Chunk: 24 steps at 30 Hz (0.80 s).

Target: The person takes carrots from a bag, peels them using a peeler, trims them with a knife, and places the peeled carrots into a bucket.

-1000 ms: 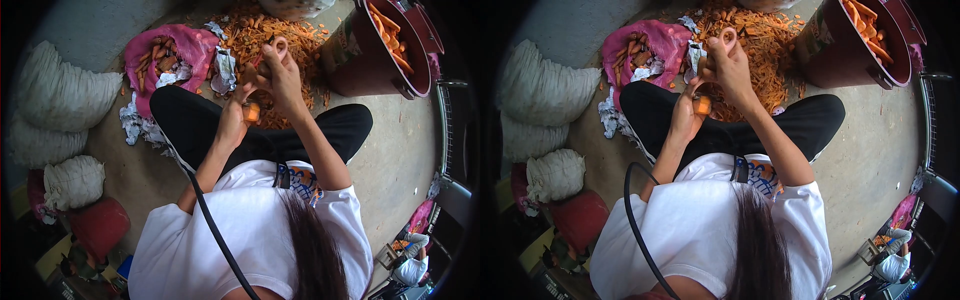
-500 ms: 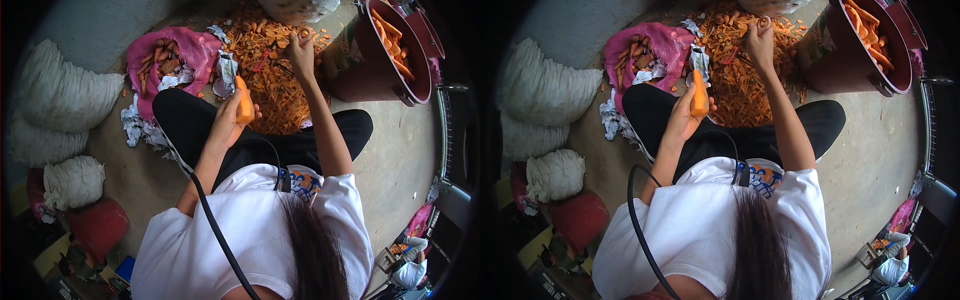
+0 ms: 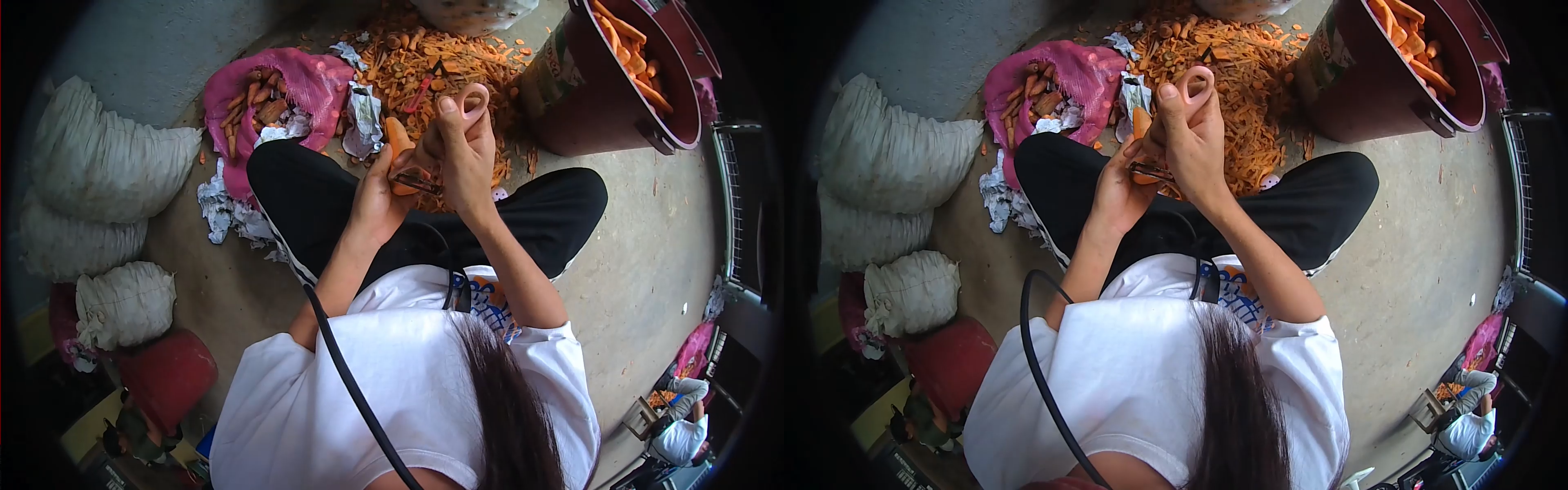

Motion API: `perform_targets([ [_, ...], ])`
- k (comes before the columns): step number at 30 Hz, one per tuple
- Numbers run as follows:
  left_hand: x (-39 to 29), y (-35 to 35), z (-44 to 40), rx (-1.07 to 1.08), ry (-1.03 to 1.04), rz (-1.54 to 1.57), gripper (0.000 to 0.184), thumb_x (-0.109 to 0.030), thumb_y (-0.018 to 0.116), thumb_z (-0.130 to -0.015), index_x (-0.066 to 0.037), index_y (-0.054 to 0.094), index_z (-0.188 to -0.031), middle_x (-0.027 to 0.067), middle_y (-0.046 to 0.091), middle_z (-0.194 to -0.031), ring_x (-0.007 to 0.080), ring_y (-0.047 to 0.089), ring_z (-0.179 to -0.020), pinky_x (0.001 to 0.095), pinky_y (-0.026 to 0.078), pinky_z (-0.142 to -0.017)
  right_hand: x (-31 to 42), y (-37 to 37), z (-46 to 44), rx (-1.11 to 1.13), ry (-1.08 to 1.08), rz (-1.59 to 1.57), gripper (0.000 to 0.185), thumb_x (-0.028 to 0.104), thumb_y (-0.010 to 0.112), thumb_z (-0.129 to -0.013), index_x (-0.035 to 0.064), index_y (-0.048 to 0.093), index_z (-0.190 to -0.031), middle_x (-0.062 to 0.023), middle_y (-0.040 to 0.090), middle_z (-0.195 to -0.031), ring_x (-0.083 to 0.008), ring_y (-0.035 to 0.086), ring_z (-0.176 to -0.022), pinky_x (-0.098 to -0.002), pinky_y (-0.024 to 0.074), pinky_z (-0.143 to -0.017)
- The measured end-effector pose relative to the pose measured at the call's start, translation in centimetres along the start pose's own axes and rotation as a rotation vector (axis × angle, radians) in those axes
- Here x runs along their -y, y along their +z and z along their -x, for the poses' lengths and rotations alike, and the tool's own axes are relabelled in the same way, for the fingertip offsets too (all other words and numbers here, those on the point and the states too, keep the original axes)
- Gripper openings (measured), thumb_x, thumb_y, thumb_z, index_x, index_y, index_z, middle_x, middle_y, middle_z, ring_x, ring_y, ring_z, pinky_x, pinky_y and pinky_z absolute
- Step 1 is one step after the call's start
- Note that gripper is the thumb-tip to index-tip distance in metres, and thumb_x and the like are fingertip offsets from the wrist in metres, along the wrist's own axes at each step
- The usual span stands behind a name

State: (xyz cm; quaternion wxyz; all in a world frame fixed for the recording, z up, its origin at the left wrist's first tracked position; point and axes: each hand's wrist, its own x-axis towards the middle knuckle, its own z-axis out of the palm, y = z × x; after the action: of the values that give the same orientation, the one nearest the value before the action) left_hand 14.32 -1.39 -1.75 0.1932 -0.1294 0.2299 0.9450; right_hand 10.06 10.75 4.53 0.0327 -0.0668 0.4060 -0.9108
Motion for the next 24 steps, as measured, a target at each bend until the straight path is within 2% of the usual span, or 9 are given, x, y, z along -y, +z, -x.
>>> perform_targets([
  [6,0.2,1.0,1.3,-0.004,0.058,-0.091,0.027,-0.030,0.040,-0.098,-0.011,0.053,-0.113,0.0046,0.061,-0.099,0.0163,0.060,-0.090,0.0347,0.048,-0.075,-0.7,-0.5,-0.4,-0.085,0.077,0.033,0.020,0.020,0.052,-0.096,0.0094,0.036,-0.100,0.0016,0.043,-0.064,-0.0035,0.038,-0.046,-0.0201,0.0331,-0.040],
  [7,0.0,2.2,1.5,-0.054,0.098,-0.161,0.029,-0.031,0.039,-0.099,-0.010,0.053,-0.114,0.0049,0.061,-0.098,0.0160,0.060,-0.088,0.0334,0.048,-0.073,-1.0,-0.7,-1.0,-0.139,-0.019,0.143,0.018,0.020,0.054,-0.095,0.0074,0.040,-0.097,0.0019,0.044,-0.065,-0.0029,0.039,-0.047,-0.0198,0.0347,-0.040],
  [8,-0.3,2.9,1.6,-0.101,0.140,-0.234,0.031,-0.032,0.038,-0.099,-0.009,0.052,-0.115,0.0052,0.061,-0.096,0.0156,0.060,-0.086,0.0322,0.048,-0.071,-0.8,-0.8,-2.2,-0.160,-0.097,0.204,0.021,0.021,0.051,-0.096,0.0128,0.034,-0.088,0.0049,0.031,-0.059,-0.0039,0.031,-0.044,-0.0209,0.0369,-0.040],
  [10,0.4,2.3,2.9,-0.017,-0.012,-0.263,0.043,-0.039,0.033,-0.100,-0.005,0.048,-0.123,0.0052,0.058,-0.089,0.0142,0.058,-0.077,0.0291,0.047,-0.063,0.0,-3.6,-5.5,-0.170,-0.157,0.188,0.021,0.022,0.050,-0.096,0.0126,0.034,-0.086,0.0049,0.030,-0.056,-0.0050,0.033,-0.043,-0.0267,0.0502,-0.046],
  [13,0.4,1.7,2.4,-0.043,0.081,-0.241,0.041,-0.038,0.034,-0.100,-0.006,0.049,-0.121,0.0071,0.059,-0.091,0.0154,0.058,-0.076,0.0297,0.046,-0.063,1.0,-3.0,-4.6,-0.031,-0.035,0.041,0.022,0.023,0.051,-0.095,0.0128,0.034,-0.085,0.0044,0.031,-0.056,-0.0059,0.032,-0.042,-0.0332,0.0564,-0.051],
  [16,0.0,3.5,2.4,-0.105,0.144,-0.240,0.036,-0.037,0.035,-0.100,-0.009,0.052,-0.116,0.0081,0.061,-0.095,0.0159,0.060,-0.075,0.0306,0.045,-0.061,2.0,0.7,-0.9,-0.066,0.124,0.001,0.022,0.024,0.051,-0.096,0.0110,0.034,-0.090,0.0037,0.036,-0.057,-0.0049,0.035,-0.042,-0.0222,0.0390,-0.039],
  [22,0.0,2.7,2.9,-0.053,0.066,-0.310,0.037,-0.038,0.034,-0.100,-0.008,0.052,-0.111,0.0085,0.059,-0.090,0.0158,0.058,-0.069,0.0302,0.045,-0.056,0.3,0.2,-2.0,-0.040,0.071,0.110,0.021,0.021,0.051,-0.096,0.0077,0.035,-0.095,0.0007,0.042,-0.060,-0.0075,0.045,-0.044,-0.0241,0.0459,-0.041],
  [23,0.2,2.2,3.3,-0.045,0.058,-0.315,0.039,-0.039,0.033,-0.100,-0.006,0.052,-0.111,0.0077,0.057,-0.088,0.0156,0.058,-0.068,0.0301,0.045,-0.056,-0.3,-0.7,-3.9,-0.058,-0.024,0.136,0.021,0.020,0.051,-0.096,0.0125,0.034,-0.088,0.0045,0.036,-0.060,-0.0042,0.035,-0.045,-0.0212,0.0334,-0.039],
  [24,0.5,2.0,3.7,-0.033,0.047,-0.317,0.042,-0.041,0.032,-0.100,-0.005,0.051,-0.111,0.0069,0.056,-0.086,0.0154,0.057,-0.067,0.0300,0.045,-0.056,-1.2,-2.5,-6.3,-0.024,-0.134,0.175,0.019,0.019,0.051,-0.096,0.0118,0.035,-0.088,0.0041,0.037,-0.060,-0.0052,0.037,-0.045,-0.0223,0.0393,-0.041],
])
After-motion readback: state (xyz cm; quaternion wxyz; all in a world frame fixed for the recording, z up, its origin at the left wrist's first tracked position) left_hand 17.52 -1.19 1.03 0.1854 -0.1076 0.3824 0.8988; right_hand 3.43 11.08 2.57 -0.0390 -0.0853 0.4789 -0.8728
